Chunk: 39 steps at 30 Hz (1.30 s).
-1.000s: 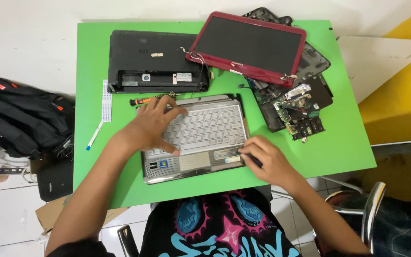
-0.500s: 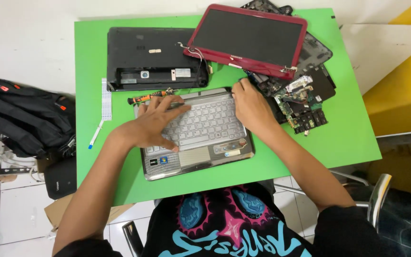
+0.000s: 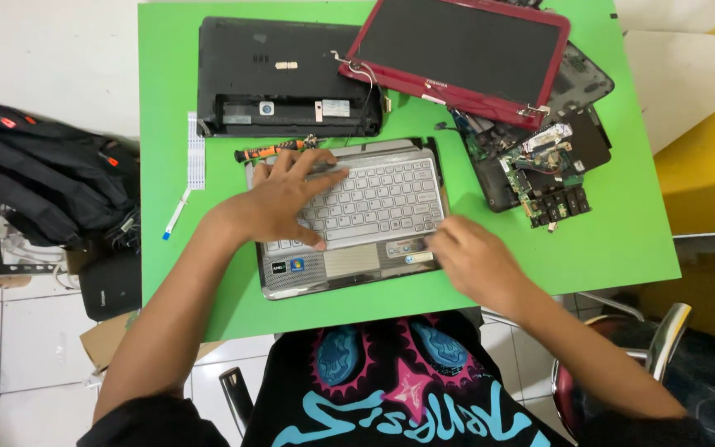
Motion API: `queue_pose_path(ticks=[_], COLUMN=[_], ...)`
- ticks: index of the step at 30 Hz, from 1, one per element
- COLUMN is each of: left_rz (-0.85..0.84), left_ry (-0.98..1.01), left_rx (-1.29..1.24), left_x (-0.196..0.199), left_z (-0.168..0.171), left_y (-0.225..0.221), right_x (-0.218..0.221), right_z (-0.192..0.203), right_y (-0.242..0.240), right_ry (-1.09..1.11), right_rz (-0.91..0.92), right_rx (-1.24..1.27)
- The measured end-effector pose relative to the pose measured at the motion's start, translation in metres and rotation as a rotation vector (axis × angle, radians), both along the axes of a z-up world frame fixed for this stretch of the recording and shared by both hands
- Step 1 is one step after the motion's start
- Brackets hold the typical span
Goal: Disassembling a laptop to inspect and manipulate internal components like the keyboard and motherboard
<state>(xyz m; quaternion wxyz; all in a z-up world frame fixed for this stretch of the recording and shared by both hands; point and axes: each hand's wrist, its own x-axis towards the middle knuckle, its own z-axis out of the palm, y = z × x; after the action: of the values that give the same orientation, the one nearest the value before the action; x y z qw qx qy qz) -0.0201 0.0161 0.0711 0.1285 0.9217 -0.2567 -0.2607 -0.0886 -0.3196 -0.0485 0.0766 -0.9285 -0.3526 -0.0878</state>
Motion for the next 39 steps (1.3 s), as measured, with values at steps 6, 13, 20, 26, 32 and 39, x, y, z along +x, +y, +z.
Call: queue_pose_path(ticks=[6, 13, 20, 26, 32, 39], left_rz=[-0.007, -0.011, -0.036, -0.08, -0.087, -0.103], left_ry=[-0.028, -0.012, -0.03, -0.063, -0.055, -0.096], left_rx=[0.026, -0.01, -0.021, 0.0, -0.022, 0.028], left_x=[-0.003, -0.002, -0.001, -0.002, -0.001, -0.005], left_z=[0.003, 0.0, -0.017, -0.016, -0.014, -0.013], left_y=[-0.003, 0.001, 0.002, 0.001, 0.0, -0.011], right_x=[-0.018, -0.008, 0.007, 0.056, 0.097, 0.132], right_z=[-0.006, -0.021, -0.001, -0.005, 0.005, -0.006], right_y=[0.079, 0.008, -0.038, -0.015, 0.028, 0.081], right_ry=[-0.069, 0.007, 0.038, -0.016, -0.236, -0.17], right_rz=[0.353, 0.376, 0.209, 0.109, -0.04, -0.054], right_rx=[0.224, 0.29, 0.327, 0.452, 0.304, 0.333])
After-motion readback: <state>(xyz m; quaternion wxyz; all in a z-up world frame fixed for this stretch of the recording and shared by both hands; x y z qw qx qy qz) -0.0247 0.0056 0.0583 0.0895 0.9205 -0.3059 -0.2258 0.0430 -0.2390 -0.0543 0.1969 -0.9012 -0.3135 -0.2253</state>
